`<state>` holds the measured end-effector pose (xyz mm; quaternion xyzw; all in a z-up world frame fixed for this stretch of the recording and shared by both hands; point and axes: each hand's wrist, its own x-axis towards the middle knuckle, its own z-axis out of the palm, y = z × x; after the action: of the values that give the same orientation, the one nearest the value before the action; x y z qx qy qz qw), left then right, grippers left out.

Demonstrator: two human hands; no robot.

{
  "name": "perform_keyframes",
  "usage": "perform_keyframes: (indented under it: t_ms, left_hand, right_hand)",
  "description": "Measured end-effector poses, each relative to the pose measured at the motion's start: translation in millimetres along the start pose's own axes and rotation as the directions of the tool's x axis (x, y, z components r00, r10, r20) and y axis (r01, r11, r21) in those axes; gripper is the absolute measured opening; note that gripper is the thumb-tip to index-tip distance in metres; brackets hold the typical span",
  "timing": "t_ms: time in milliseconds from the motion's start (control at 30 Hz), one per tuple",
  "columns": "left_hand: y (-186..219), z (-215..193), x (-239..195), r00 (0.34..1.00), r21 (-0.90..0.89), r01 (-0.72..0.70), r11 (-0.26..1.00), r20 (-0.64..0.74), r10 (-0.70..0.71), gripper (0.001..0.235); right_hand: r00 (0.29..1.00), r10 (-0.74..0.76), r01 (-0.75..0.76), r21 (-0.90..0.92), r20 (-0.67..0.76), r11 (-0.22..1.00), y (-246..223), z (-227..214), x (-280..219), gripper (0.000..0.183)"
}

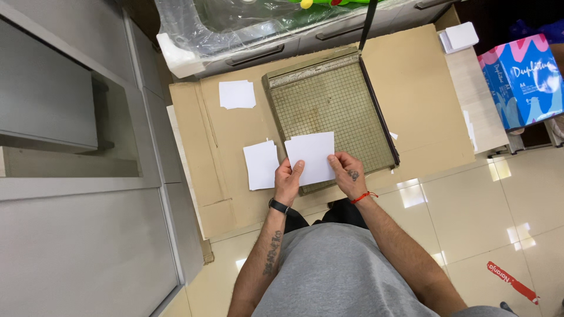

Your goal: The person repeatedly folds small white paper sheets in half and cuts them using a paper trimmer. The cut pieces are stacked on the table next to the trimmer.

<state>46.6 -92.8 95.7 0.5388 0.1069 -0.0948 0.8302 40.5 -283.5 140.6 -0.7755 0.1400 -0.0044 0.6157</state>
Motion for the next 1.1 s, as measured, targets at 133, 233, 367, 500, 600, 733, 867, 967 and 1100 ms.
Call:
perform_keyframes:
  t_ms: [133, 233, 367, 500, 600, 733, 867, 967, 1100]
  left_hand:
    - [7.5, 0.6, -4.6, 0.998, 0.113, -0.068, 0.991, -0.002, 0.069, 0.012]
    - [10.2, 1.3, -5.5, 0.996, 0.119, -0.087, 0.989, 0.016, 0.085, 0.014]
    - [13.5, 0.9, -6.4, 0.998, 0.085, -0.056, 0.995, 0.027, 0.054, 0.013]
    - [14.9, 0.0, -4.6, 0.996, 0.142, -0.082, 0.986, 0.050, 0.075, 0.015]
    - [14.5, 1.3, -3.6, 0.989, 0.187, -0.112, 0.976, 0.121, 0.090, 0.017]
    - [18.2, 7.0, -4.4, 0.980, 0.171, -0.106, 0.980, 0.184, 0.074, 0.021]
    - [20.8, 9.3, -1.5, 0.977, 0.192, -0.087, 0.978, 0.208, 0.047, 0.028]
    - [6.7, 5.2, 6.9, 0.986, 0.200, -0.046, 0.979, 0.165, 0.012, 0.029]
    - [-6.3, 6.5, 18.3, 0.990, 0.148, -0.024, 0.989, 0.143, 0.002, 0.030]
  right_hand:
    - [0.998, 0.034, -0.031, 0.049, -0.060, 0.998, 8.9, 4.5, 2.6, 0.021]
    - [0.991, 0.061, -0.053, 0.073, -0.116, 0.996, 6.8, 4.0, 4.3, 0.028]
    - [0.993, 0.048, -0.039, 0.085, -0.105, 0.996, 1.9, 1.2, 4.5, 0.026]
    - [0.999, 0.009, -0.007, 0.045, -0.038, 0.999, 2.1, -1.9, 8.1, 0.021]
    - [0.994, 0.066, -0.072, 0.064, 0.087, 0.995, 5.5, 0.3, 8.4, 0.034]
    - [0.992, 0.074, -0.060, -0.132, 0.106, 0.989, -1.0, 8.8, 3.2, 0.041]
    - [0.995, 0.065, -0.042, -0.249, 0.082, 0.968, 1.0, 13.6, 4.3, 0.047]
    - [0.982, 0.145, -0.147, 0.007, 0.117, 0.989, 4.1, 12.8, 7.4, 0.036]
    - [0.980, 0.149, -0.145, -0.034, 0.131, 0.989, 6.4, 10.6, 11.4, 0.035]
